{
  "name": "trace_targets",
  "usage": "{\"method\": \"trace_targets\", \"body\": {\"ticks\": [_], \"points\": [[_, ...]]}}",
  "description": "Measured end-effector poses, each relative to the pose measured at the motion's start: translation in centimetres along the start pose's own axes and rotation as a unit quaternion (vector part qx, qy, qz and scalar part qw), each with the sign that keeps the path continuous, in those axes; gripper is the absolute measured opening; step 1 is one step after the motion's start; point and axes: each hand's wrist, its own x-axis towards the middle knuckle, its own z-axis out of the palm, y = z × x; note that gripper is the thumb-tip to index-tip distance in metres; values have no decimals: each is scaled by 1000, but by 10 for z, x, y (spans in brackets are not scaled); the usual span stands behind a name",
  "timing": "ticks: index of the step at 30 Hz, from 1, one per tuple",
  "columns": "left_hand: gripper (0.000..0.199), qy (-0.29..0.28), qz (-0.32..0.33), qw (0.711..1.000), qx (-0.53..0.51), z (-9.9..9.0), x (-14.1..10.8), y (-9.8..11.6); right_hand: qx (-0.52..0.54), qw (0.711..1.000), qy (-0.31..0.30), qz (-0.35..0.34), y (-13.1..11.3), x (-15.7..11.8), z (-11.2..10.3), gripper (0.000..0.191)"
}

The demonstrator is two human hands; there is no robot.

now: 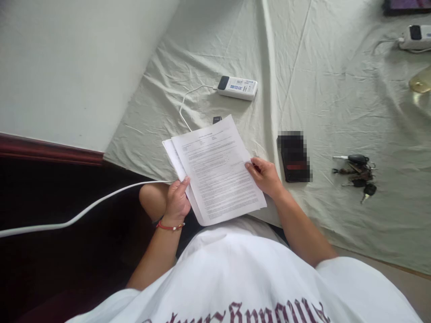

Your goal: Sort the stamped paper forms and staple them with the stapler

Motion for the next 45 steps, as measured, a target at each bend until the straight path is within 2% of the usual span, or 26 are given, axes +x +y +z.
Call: {"method": "trace_targets", "body": {"ticks": [6, 9, 18, 26, 31, 37, 41, 45], "points": [[21, 37, 1, 999, -4, -2, 1, 0, -46, 999, 6, -20, 3, 1, -2, 46], [18, 39, 1, 999, 0, -1, 2, 0, -45, 999, 1, -19, 4, 1, -2, 45], [36, 9, -2, 1000, 5, 0, 2, 1, -55, 998, -2, -5, 5, 1, 0, 38], [40, -2, -4, 1000, 14, -5, 5, -1, -61, 998, 2, -5, 7, 1, 0, 34], [41, -7, 2, 1000, 22, -5, 7, -2, -78, 997, 24, -16, 8, 0, 1, 33], [40, -8, -8, 1000, 2, -4, 7, -2, -136, 987, 77, -49, 3, -3, -1, 34], [41, 3, -8, 1000, -4, -4, 6, -4, -77, 991, 109, -32, 4, -1, -4, 36], [42, -1, 5, 1000, 3, -1, 6, -6, 54, 989, 135, -8, 5, 1, -7, 30]]}}
